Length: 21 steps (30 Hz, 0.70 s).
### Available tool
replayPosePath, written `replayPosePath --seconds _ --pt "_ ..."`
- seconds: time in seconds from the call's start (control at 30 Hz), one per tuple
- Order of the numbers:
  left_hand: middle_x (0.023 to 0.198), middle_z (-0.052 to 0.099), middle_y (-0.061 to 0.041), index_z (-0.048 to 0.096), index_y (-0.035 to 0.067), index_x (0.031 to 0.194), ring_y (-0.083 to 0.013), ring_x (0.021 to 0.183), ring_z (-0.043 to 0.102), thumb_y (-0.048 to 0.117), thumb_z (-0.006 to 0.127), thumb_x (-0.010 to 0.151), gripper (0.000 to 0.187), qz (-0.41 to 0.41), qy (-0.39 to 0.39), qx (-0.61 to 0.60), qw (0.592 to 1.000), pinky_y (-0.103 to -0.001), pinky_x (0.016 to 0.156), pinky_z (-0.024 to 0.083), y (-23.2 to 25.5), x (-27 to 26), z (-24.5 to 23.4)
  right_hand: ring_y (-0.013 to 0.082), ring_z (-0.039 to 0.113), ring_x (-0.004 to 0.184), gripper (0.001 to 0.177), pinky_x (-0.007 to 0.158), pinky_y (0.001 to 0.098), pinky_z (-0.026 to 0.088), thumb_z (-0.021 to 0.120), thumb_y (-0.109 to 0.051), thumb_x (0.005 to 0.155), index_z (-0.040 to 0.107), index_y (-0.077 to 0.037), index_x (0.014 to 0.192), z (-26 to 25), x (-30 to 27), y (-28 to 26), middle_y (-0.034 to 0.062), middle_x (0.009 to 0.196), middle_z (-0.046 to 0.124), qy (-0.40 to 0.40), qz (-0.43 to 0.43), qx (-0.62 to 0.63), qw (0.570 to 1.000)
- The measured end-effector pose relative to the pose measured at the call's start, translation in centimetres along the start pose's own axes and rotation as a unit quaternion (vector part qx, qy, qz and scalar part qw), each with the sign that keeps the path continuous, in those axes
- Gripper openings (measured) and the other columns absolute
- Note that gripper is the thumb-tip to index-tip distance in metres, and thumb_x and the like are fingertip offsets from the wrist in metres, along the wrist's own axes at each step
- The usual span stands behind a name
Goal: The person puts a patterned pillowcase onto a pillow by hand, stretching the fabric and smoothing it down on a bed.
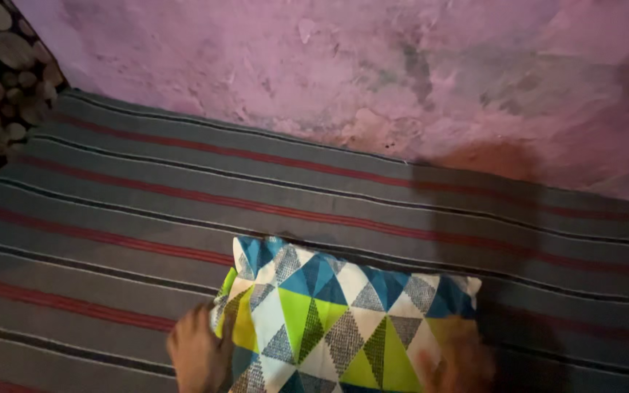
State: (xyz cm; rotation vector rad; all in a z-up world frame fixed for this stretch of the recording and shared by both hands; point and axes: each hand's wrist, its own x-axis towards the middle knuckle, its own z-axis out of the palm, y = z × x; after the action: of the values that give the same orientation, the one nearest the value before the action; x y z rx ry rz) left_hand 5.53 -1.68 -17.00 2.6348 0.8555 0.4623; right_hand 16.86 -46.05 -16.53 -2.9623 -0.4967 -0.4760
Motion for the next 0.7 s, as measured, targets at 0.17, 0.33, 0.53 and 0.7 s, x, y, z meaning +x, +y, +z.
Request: replayPosePath --seconds 0.17,0.33,0.53,0.7 --pt "0.13 0.065 -0.019 0.062 0.02 0.138 -0.0392 0.121 0.059 0.052 0.073 0.079 0.069 -0.202 -0.176 0.052 0.962 -0.058 0.098 0.047 -8.9 -3.2 5.4 0.0385 0.05 0.134 0.08 0.108 0.0643 0.039 0.06 -0.062 0.08 0.056 -0.022 0.149 -2.4 0.8 -6.0 0.0179 0.15 0.049 -0.134 0.038 -0.106 0.985" --pt "0.109 0.076 -0.025 0.077 0.005 0.11 -0.0439 0.104 0.072 0.03 0.08 0.07 0.047 -0.295 -0.186 -0.027 0.937 -0.051 0.088 0.061 -17.6 -2.4 7.2 0.0319 0.07 0.108 0.055 0.094 0.0451 0.057 0.054 -0.05 0.098 0.064 -0.008 0.132 -3.9 7.3 -6.8 0.017 0.128 0.069 -0.138 0.191 0.15 0.96" --pt "0.07 0.074 -0.024 0.074 -0.005 0.088 -0.0265 0.061 0.07 0.038 0.071 0.095 0.044 -0.102 -0.283 -0.371 0.879 -0.042 0.058 0.055 -18.5 -6.2 6.5 0.0318 0.068 0.11 0.037 0.096 0.0465 0.052 0.062 -0.045 0.096 0.072 -0.013 0.112 -1.0 13.0 -17.3 0.0094 0.114 0.074 -0.057 -0.056 0.224 0.971" --pt "0.077 0.072 -0.013 0.064 0.005 0.126 -0.0172 0.058 0.065 0.022 0.086 0.077 0.056 -0.293 -0.242 -0.309 0.872 -0.036 0.053 0.051 -11.3 -9.5 2.3 0.037 0.058 0.12 0.057 0.099 0.0546 0.039 0.068 -0.053 0.087 0.067 -0.005 0.118 5.8 18.4 -26.3 0.0179 0.124 0.066 -0.106 -0.147 0.182 0.967"
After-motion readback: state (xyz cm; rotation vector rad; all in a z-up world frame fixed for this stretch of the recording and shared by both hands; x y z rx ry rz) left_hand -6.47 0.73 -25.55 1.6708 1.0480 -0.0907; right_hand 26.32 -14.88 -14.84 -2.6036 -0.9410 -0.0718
